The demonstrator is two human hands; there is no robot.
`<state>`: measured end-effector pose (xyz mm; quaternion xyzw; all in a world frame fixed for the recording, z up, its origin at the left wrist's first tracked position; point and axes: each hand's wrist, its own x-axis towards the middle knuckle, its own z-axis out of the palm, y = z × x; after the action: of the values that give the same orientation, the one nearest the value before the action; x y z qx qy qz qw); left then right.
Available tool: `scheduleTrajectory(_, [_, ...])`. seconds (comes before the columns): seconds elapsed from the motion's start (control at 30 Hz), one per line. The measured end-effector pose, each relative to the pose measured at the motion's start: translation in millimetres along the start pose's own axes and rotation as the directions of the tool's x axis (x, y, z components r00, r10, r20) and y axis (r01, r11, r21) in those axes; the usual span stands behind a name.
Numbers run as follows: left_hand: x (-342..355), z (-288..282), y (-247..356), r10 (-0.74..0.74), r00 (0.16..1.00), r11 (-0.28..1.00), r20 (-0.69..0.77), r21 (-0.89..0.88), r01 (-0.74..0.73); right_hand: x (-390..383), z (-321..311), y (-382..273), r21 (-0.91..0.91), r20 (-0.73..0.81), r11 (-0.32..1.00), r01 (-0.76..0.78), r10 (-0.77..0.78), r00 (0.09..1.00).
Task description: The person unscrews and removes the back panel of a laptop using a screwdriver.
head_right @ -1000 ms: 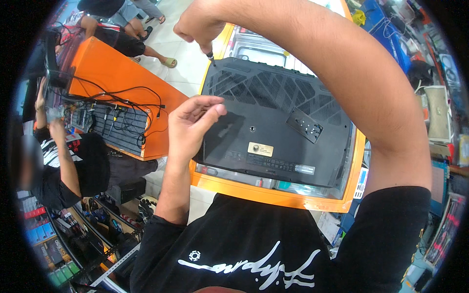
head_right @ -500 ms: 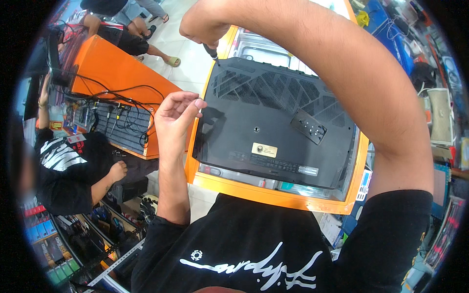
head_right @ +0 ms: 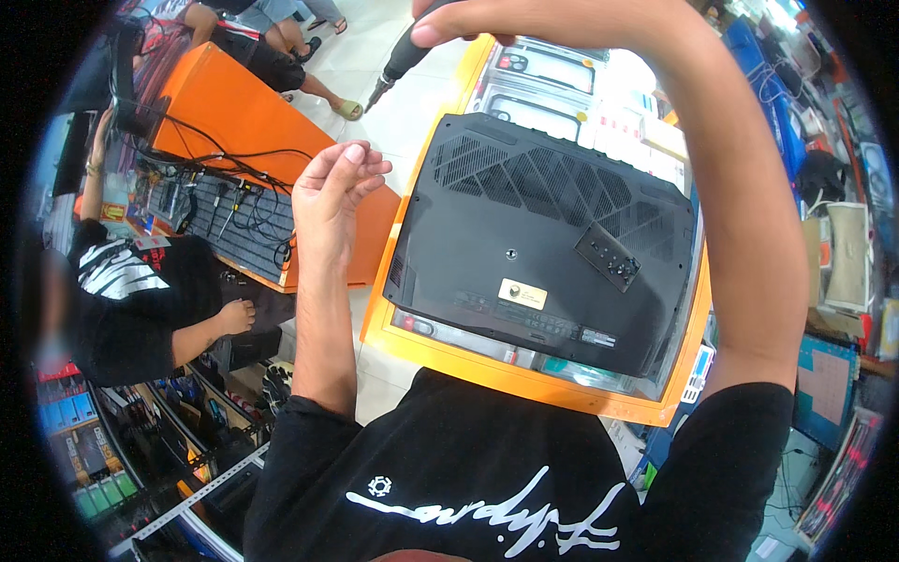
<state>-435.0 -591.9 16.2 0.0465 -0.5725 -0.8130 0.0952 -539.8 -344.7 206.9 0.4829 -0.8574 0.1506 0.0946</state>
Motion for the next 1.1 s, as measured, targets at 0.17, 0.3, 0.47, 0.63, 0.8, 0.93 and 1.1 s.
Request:
scheduleTrajectory(0.17, [-5.1,17.2,9.2,0.038,0.991,0.99,0.127,-0.138,-0.02,-33.9,-8.6,-13.9,0.378,-0.047,0.92,-0.105,0.132,0.99])
scheduleTrajectory(0.3, [-9.6,36.9,9.0,0.029,0.982,0.972,0.187,-0.234,0.016,-54.4,-11.4,-9.7,0.357,-0.113,0.933,-0.053,0.099,0.989])
scheduleTrajectory(0.47, [-12.8,47.6,7.7,0.014,0.962,0.941,0.272,-0.328,0.079,-72.8,-21.4,-2.5,0.423,-0.064,0.899,-0.116,0.157,0.985])
scheduleTrajectory(0.63, [-16.9,56.8,6.8,0.019,0.949,0.942,0.316,-0.325,0.089,-87.8,-24.0,1.7,0.392,-0.12,0.919,-0.043,0.098,0.988])
scheduleTrajectory(0.8, [-18.5,64.1,4.4,-0.027,0.948,0.958,0.316,-0.264,0.115,-96.4,-27.4,6.4,0.418,-0.101,0.908,0.011,0.035,0.994])
scheduleTrajectory(0.93, [-21.7,74.2,-1.7,-0.059,0.947,0.97,0.316,-0.207,0.129,-102.4,-33.2,-6.8,0.379,-0.195,0.912,0.158,-0.088,0.977])
scheduleTrajectory(1.1, [-29.8,95.0,-11.0,-0.077,0.94,0.991,0.331,-0.074,0.108,-103.3,-39.4,1.8,0.339,0.057,0.93,-0.142,0.13,0.99])
